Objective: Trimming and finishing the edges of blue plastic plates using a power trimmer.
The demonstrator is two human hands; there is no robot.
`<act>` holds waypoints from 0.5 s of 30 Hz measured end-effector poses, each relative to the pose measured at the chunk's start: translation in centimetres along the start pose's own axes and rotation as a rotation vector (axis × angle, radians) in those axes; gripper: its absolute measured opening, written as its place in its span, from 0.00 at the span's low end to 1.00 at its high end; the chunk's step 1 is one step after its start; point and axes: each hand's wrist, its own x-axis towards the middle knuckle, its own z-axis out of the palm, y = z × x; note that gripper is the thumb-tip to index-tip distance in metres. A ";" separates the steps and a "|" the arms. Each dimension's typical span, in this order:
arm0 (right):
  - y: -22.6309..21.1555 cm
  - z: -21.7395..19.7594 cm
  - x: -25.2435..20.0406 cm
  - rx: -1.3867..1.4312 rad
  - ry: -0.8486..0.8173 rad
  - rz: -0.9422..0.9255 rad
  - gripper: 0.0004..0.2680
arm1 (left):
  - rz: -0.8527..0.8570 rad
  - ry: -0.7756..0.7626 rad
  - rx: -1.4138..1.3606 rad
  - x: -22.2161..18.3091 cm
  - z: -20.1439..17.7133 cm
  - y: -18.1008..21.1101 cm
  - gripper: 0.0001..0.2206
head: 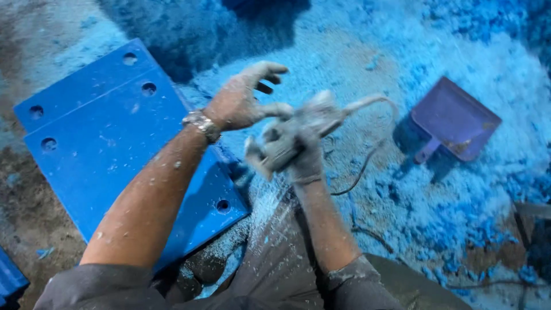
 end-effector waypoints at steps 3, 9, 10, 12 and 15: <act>-5.1 -1.9 -0.6 0.599 0.175 -0.046 0.20 | -0.132 -0.008 0.072 -1.5 -1.1 -1.2 0.33; -0.4 -15.7 -0.9 0.606 0.717 -0.048 0.27 | -0.463 -0.137 0.297 -7.9 -5.2 -6.8 0.31; 3.3 -21.3 -0.7 0.607 0.717 -0.050 0.27 | -0.461 -0.138 0.299 -9.0 -6.2 -7.8 0.31; 10.1 -31.2 0.0 0.842 0.545 0.009 0.18 | -0.590 -0.187 0.382 -11.2 -8.3 -9.6 0.32; 9.5 -30.5 -0.4 0.815 0.710 0.095 0.18 | -0.741 -0.207 0.455 -13.4 -11.1 -12.2 0.34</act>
